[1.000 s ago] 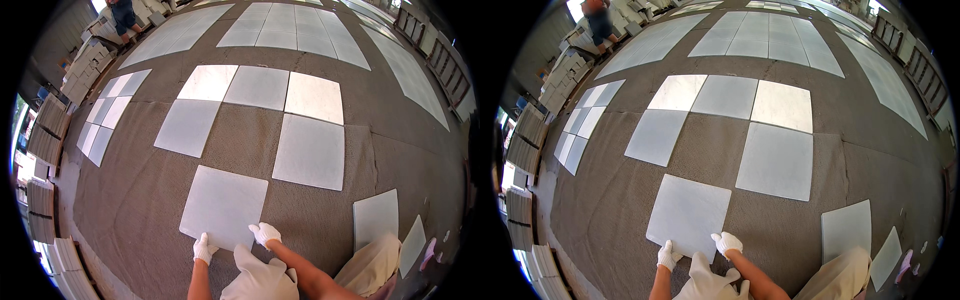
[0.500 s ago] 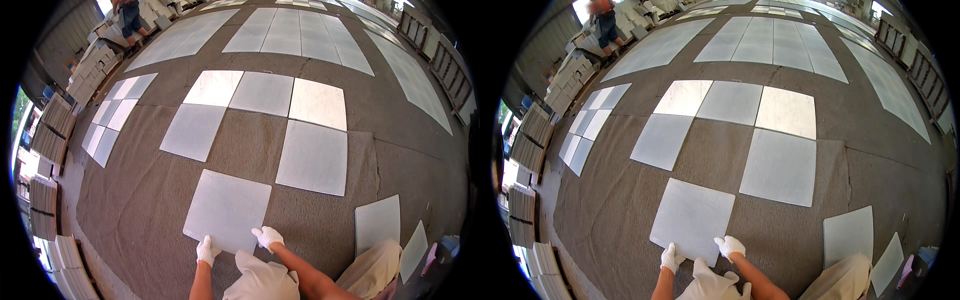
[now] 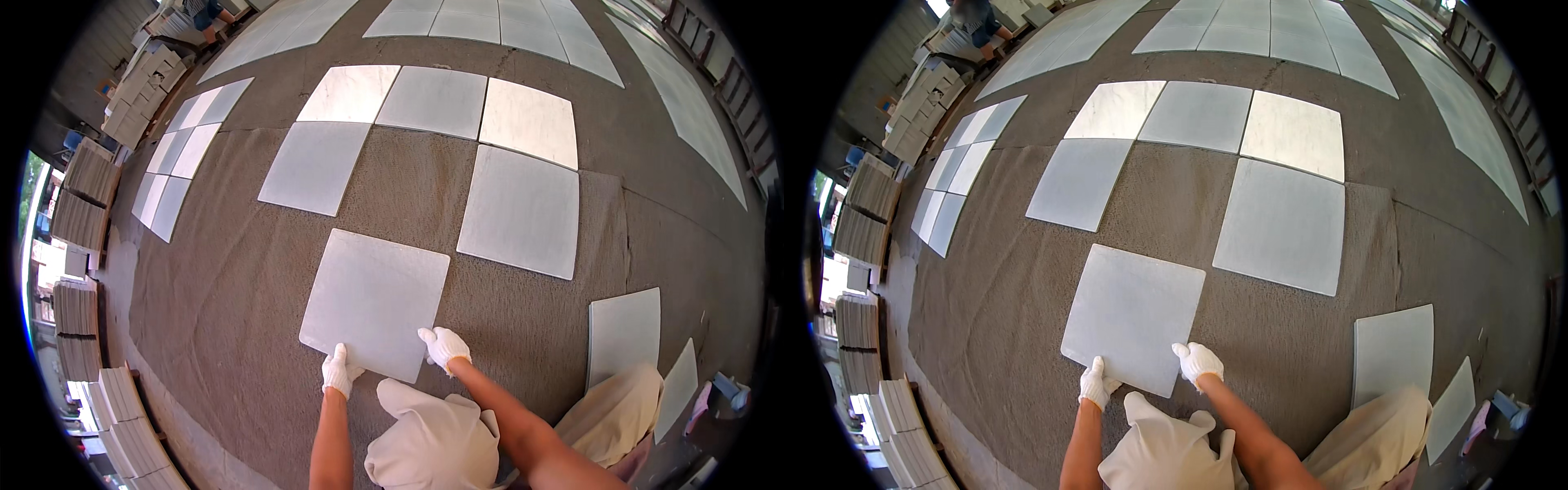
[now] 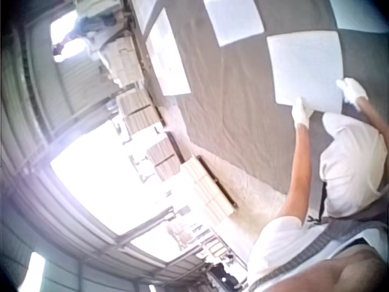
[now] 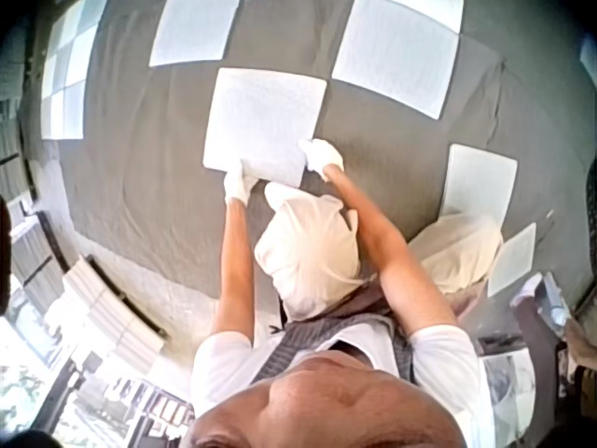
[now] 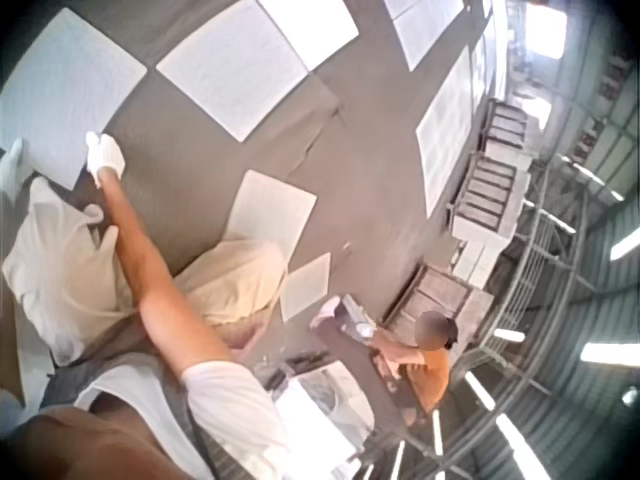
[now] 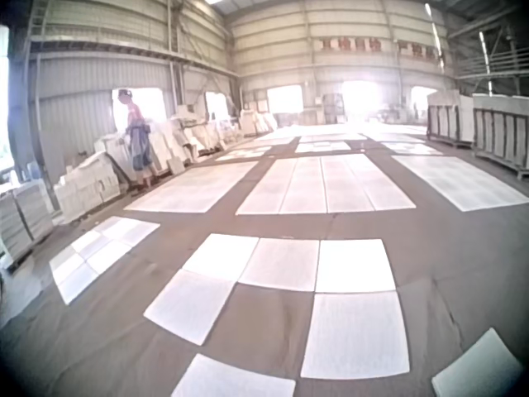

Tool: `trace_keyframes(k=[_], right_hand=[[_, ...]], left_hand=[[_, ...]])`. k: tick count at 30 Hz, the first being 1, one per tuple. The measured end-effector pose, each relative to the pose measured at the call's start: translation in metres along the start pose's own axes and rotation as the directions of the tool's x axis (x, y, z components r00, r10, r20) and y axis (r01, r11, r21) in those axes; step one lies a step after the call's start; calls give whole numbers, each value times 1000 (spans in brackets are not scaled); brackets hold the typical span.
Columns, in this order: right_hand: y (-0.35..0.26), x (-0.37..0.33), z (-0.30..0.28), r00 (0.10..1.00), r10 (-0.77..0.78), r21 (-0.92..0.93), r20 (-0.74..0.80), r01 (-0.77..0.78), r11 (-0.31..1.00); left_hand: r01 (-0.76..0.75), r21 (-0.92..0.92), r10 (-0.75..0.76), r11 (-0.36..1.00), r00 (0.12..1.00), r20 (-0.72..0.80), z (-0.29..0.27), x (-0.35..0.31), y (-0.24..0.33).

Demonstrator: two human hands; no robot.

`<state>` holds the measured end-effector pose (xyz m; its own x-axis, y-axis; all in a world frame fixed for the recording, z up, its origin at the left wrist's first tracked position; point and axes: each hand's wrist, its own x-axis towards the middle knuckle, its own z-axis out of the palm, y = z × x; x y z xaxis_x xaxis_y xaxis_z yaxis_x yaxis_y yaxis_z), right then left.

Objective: The person picks up stacks of square tiles from a pile and carries them to a marked area on the floor. They then sit down and place the tiles one by one onto the floor in a grid pattern.

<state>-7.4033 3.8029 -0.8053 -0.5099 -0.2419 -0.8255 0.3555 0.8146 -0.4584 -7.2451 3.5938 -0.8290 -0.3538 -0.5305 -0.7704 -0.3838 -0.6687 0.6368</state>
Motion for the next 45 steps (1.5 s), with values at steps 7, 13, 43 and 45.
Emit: trace_keyframes(k=[7,13,43,45], right_hand=[[2,2,2,1000,-7,-24,-10,6,1000],[7,9,3,999,-21,14,32,20,1000],[9,-2,3,998,-68,98,3,67,993],[10,0,6,997,-77,118,-12,78,990]], left_hand=[[-8,78,12,997,999,-46,-1,3,-1],[-24,76,27,997,999,-40,-2,5,-4],[-49,33,48,998,998,29,-13,7,-14],[-39,36,37,999,998,43,-17,9,-14]])
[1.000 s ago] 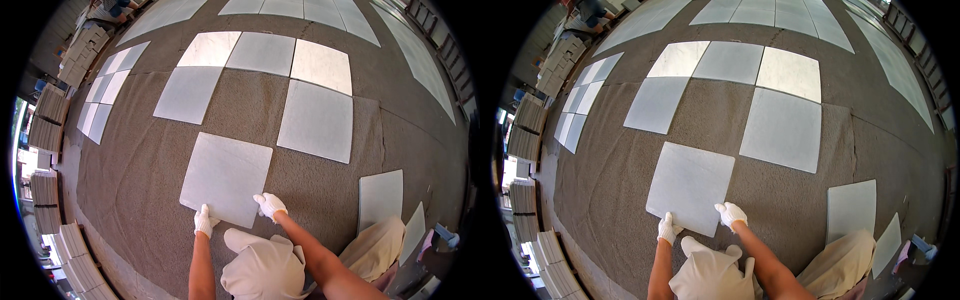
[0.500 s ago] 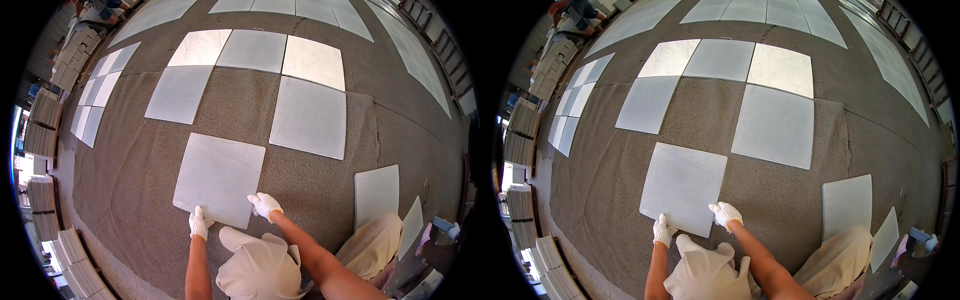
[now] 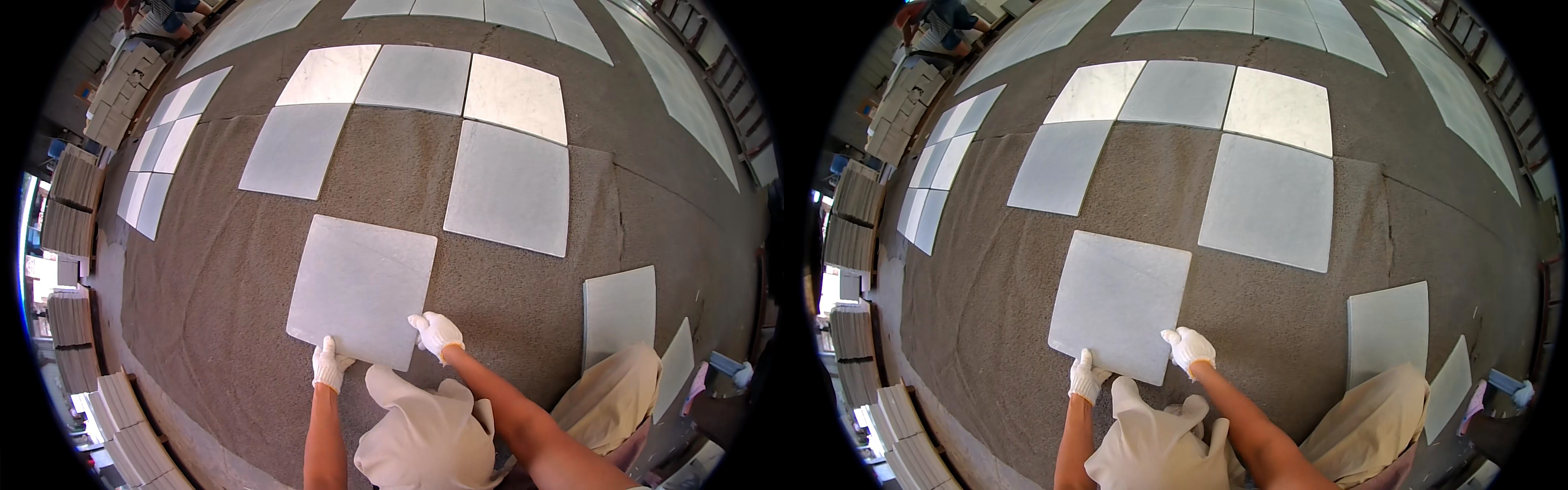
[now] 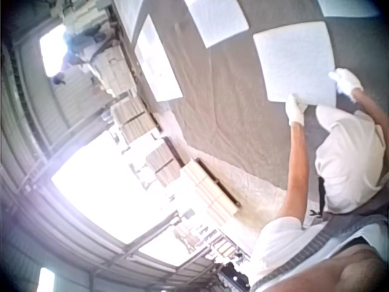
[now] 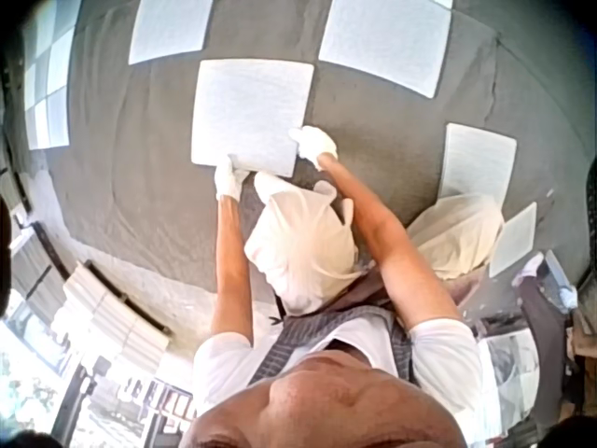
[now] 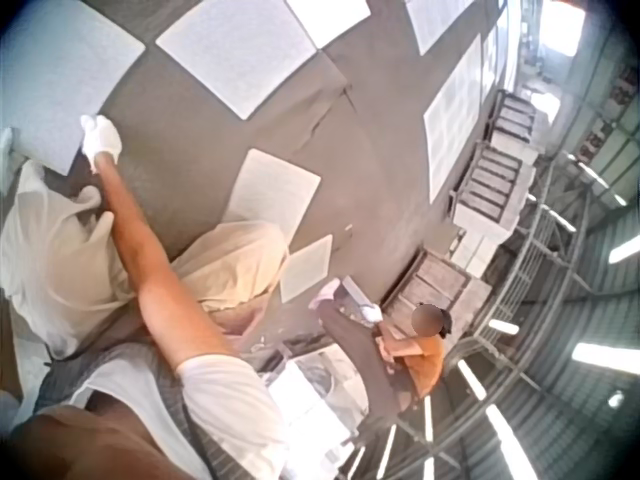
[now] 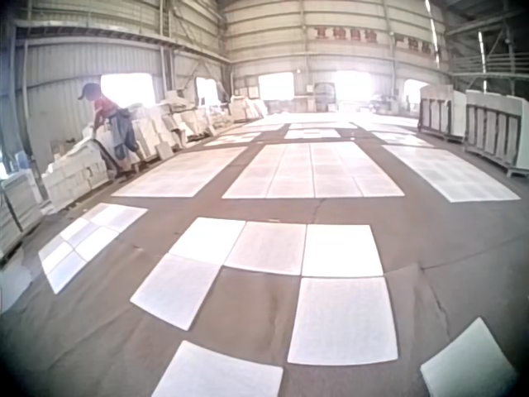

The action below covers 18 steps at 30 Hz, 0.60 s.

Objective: The person picks up stacks of square tiles from a pile and carries them to a marked area on the floor. They then sit down and place the tiles one by one onto the floor in a grid pattern.

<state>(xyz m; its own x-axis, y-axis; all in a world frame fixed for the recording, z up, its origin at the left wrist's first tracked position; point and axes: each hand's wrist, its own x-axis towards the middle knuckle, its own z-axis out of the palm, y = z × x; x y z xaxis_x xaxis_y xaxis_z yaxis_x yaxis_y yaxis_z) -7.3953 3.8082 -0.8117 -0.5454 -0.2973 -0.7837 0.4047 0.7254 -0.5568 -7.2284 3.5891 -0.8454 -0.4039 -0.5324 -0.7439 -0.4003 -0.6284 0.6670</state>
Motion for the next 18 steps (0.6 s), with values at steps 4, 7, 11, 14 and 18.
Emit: trace_keyframes(k=[4,7,11,14,18], right_hand=[[10,7,6,999,-4,67,-40,7,998],[12,9,10,997,-6,91,-78,13,996],[7,4,12,995,14,98,-101,-4,995],[18,17,20,974,-59,-72,-217,44,996],[7,8,4,956,-173,-390,-237,69,918]], left_hand=[[-31,41,32,999,999,-16,11,-8,5],[-43,73,44,996,999,-13,13,-9,7],[15,161,-2,987,997,-78,15,-9,12],[52,224,-33,973,996,-85,17,-8,17],[132,479,-120,868,991,-56,12,-16,39]])
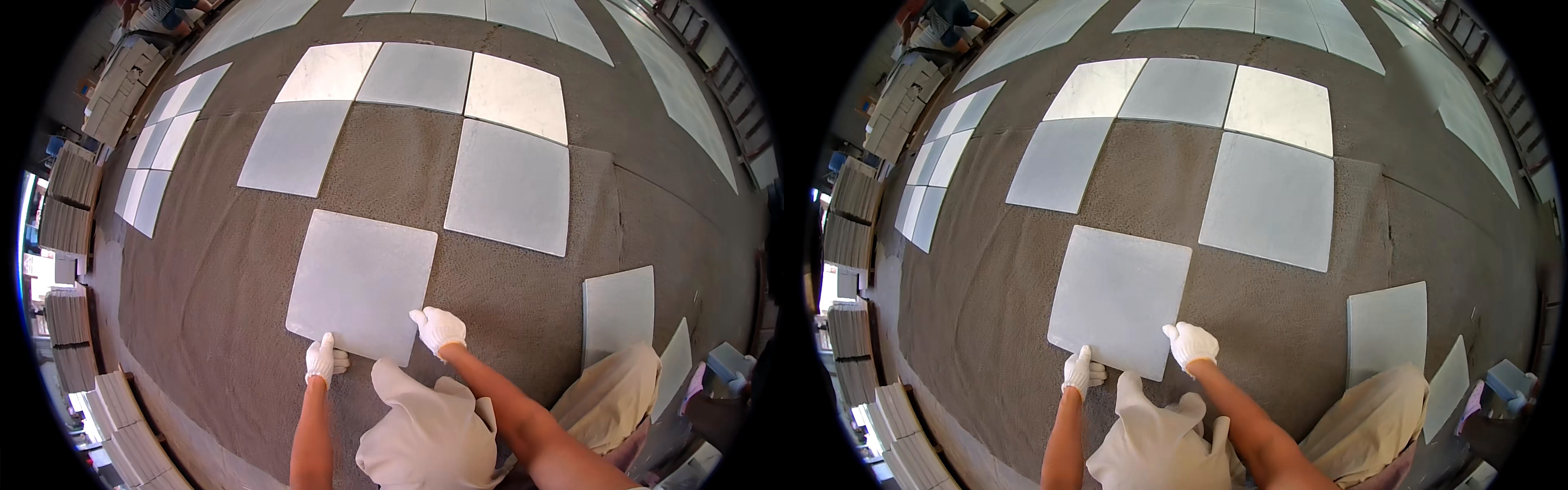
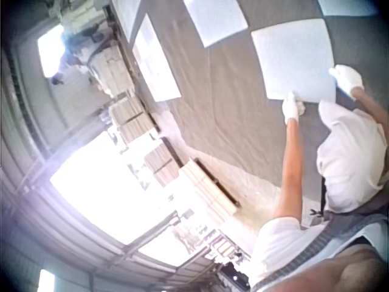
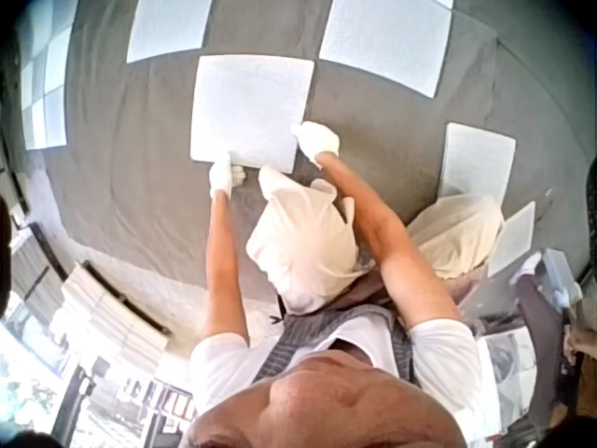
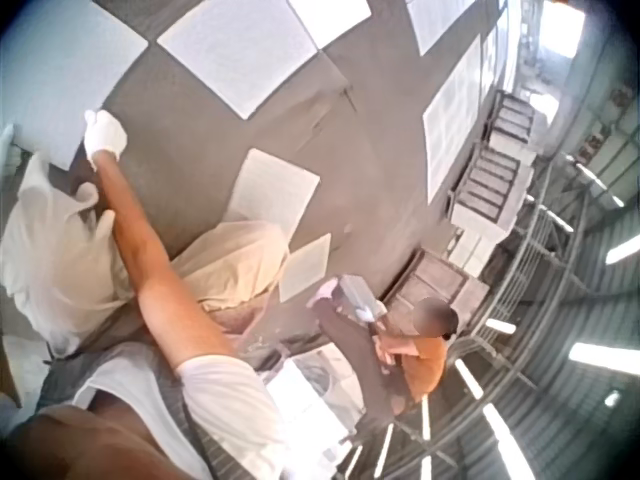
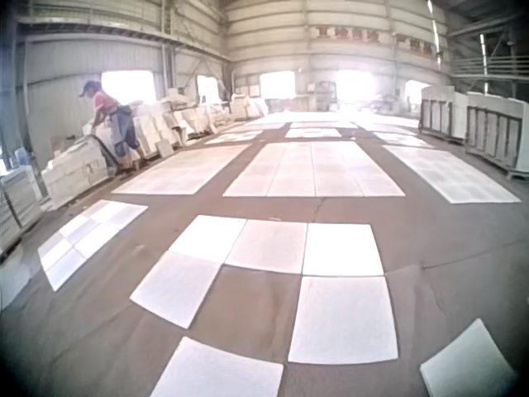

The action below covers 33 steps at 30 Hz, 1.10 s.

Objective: The person picks up stacks of square tiles from a pile and carries them to a marked area on the floor. They then sit down and place the tiles one by one onto the floor in a grid pattern.

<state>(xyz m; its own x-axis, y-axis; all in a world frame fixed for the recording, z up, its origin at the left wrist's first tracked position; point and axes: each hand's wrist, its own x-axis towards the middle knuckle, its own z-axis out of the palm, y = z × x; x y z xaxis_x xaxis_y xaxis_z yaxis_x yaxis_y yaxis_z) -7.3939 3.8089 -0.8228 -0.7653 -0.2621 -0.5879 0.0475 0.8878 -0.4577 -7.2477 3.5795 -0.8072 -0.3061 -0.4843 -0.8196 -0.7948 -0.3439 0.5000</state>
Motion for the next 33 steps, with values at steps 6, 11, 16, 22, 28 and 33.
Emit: trace_keyframes(k=[6,11,16,22,28,33], right_hand=[[48,-11,-75,985,-160,-185,70,170,968],[146,-64,-148,993,7,-328,118,33,944],[163,-101,-120,926,199,-349,320,-80,934],[194,-120,-61,970,241,-158,7,-237,959],[196,-128,-83,979,197,-81,47,-193,978],[203,-126,-87,993,86,-31,86,-83,996]], left_hand=[[-123,740,210,661,977,-25,-49,-20,22],[-496,746,471,444,838,276,39,-88,112],[-821,403,683,405,564,464,123,-189,187],[-955,193,432,-228,78,898,222,-334,201],[-904,-323,-470,-281,-164,867,262,-395,174],[-892,-440,-697,-101,-252,671,281,-409,137]])
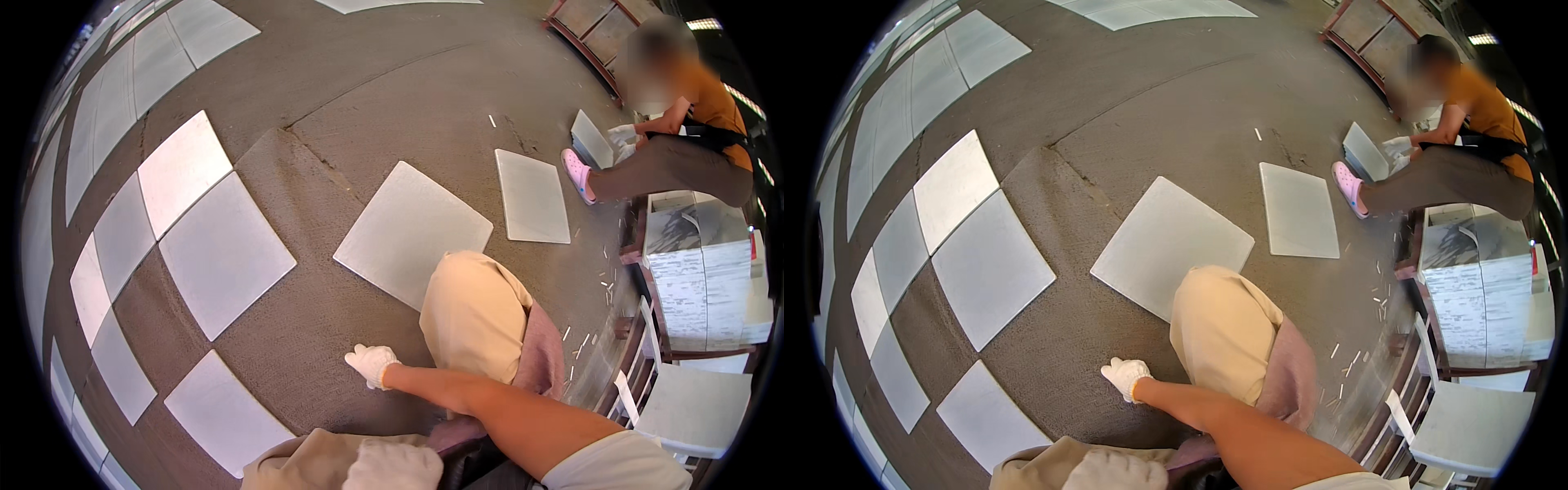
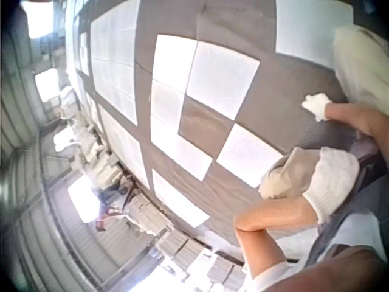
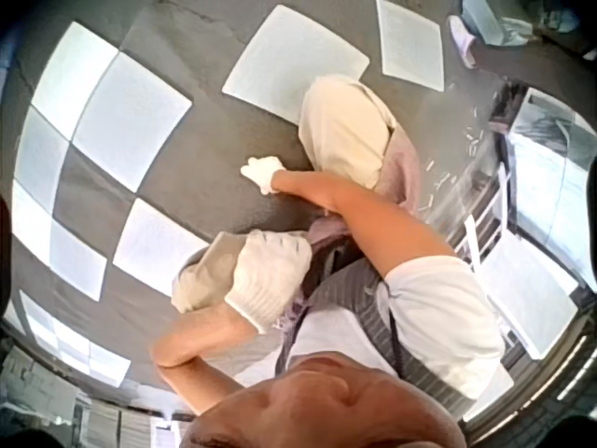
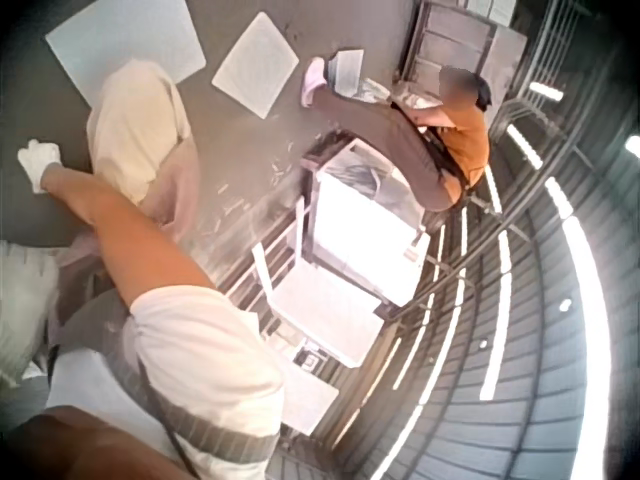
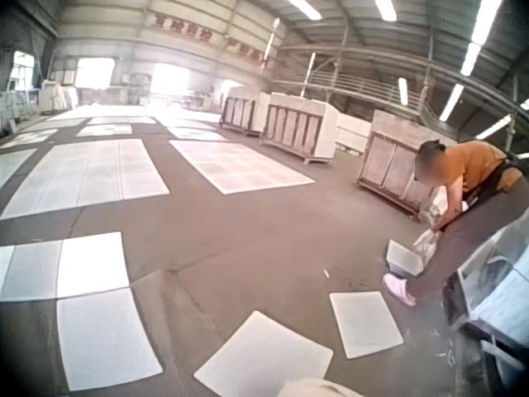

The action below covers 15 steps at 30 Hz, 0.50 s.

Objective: The person picks up stacks of square tiles from a pile and carries them to a marked area on the floor. They then sit down and place the tiles one by one onto the floor in a grid pattern.

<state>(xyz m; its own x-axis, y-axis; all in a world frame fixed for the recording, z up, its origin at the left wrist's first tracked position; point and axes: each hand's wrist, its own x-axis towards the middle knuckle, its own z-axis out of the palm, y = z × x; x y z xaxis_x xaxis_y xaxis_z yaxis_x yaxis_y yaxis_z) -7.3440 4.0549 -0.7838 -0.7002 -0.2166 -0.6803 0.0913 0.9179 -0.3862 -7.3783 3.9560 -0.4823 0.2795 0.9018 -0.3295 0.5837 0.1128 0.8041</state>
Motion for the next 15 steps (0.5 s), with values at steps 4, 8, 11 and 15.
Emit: trace_keyframes(k=[4,8,11,15], right_hand=[[9,1,-6,998,-27,-33,55,29,999],[7,-1,-7,999,-43,-71,30,45,996],[9,1,-1,998,-56,-84,12,57,995],[7,4,8,996,-83,-65,-30,81,995]], left_hand=[[-3,-36,5,999,999,51,14,26,-9],[357,154,-369,921,928,51,35,35,-42],[469,357,-496,808,868,-18,33,30,-55],[357,162,-355,920,934,-44,57,30,-57]])
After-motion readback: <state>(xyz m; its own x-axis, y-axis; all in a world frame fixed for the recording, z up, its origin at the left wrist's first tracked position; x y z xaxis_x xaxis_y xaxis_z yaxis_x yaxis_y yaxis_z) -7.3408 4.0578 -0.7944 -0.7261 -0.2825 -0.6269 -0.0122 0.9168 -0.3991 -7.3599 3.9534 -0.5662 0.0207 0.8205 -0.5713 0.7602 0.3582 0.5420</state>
